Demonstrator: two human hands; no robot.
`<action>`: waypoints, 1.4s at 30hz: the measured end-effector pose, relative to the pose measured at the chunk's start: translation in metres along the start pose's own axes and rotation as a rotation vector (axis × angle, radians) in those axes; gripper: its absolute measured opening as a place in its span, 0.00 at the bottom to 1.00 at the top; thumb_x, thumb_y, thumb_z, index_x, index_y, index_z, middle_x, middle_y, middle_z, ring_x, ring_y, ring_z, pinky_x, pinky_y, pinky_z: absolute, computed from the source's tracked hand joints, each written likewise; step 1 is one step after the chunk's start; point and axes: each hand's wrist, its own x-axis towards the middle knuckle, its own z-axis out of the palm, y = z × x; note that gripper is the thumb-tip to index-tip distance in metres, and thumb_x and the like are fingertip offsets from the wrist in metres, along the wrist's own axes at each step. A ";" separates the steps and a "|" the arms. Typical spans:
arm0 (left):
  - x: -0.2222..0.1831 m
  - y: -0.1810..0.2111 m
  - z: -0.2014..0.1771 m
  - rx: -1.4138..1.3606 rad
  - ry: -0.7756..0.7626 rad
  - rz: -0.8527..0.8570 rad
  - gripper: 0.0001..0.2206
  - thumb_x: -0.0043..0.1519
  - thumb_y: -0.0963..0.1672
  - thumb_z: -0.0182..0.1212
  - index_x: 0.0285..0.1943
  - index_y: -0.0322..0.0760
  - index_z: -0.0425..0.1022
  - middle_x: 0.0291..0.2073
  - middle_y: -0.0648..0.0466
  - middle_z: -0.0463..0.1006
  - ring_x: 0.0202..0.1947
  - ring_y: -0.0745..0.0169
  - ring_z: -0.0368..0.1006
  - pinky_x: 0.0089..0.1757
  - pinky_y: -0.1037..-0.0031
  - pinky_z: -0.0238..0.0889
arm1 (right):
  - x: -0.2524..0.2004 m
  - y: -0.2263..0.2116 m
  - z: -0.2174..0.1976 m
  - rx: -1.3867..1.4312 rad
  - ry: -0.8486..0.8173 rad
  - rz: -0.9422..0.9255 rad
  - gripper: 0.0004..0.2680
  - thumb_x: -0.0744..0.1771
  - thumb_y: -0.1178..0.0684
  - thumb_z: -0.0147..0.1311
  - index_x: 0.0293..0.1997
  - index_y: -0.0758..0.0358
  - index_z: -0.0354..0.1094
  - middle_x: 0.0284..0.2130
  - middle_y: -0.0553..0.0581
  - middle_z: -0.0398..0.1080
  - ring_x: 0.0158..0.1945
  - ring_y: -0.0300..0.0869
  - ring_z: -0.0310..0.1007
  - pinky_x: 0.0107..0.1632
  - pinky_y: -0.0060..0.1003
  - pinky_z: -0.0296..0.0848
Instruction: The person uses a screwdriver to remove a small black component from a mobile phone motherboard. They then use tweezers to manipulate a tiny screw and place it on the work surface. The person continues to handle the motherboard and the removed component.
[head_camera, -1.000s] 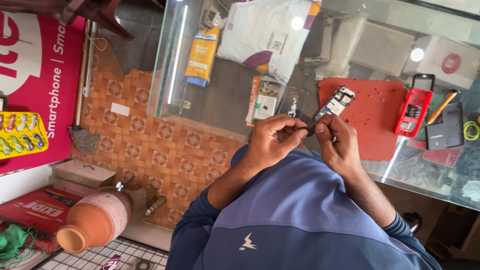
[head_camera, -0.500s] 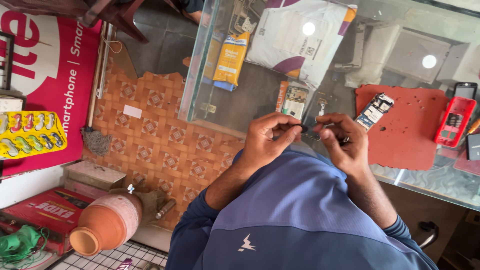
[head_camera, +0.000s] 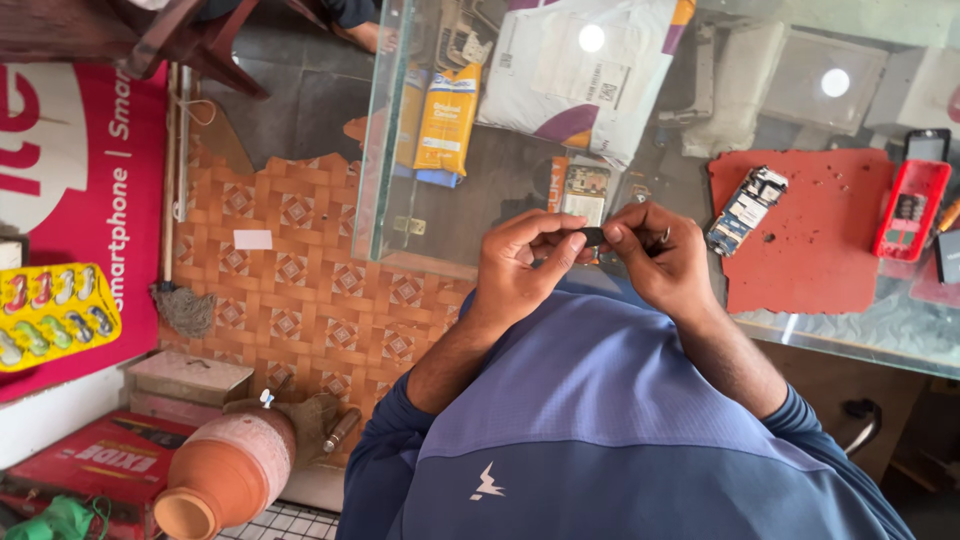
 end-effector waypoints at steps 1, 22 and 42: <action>0.001 0.000 0.001 0.009 -0.007 0.006 0.08 0.68 0.35 0.62 0.55 0.24 0.77 0.45 0.48 0.79 0.44 0.61 0.82 0.47 0.75 0.80 | 0.000 0.001 -0.001 -0.005 0.019 0.012 0.04 0.72 0.58 0.53 0.42 0.69 0.69 0.33 0.53 0.74 0.37 0.31 0.73 0.39 0.26 0.71; 0.016 -0.021 0.009 0.096 -0.095 -0.104 0.10 0.66 0.35 0.68 0.54 0.25 0.76 0.44 0.48 0.80 0.44 0.64 0.81 0.46 0.77 0.79 | 0.000 -0.016 -0.020 -0.333 0.062 -0.119 0.03 0.71 0.61 0.52 0.43 0.70 0.70 0.33 0.56 0.75 0.36 0.33 0.76 0.38 0.29 0.72; 0.033 -0.049 0.008 0.269 -0.228 -0.205 0.08 0.71 0.40 0.56 0.50 0.26 0.77 0.40 0.54 0.74 0.32 0.72 0.76 0.38 0.79 0.76 | -0.077 0.072 -0.166 -1.323 0.706 0.588 0.19 0.67 0.44 0.65 0.50 0.75 0.66 0.48 0.75 0.64 0.45 0.68 0.71 0.46 0.60 0.68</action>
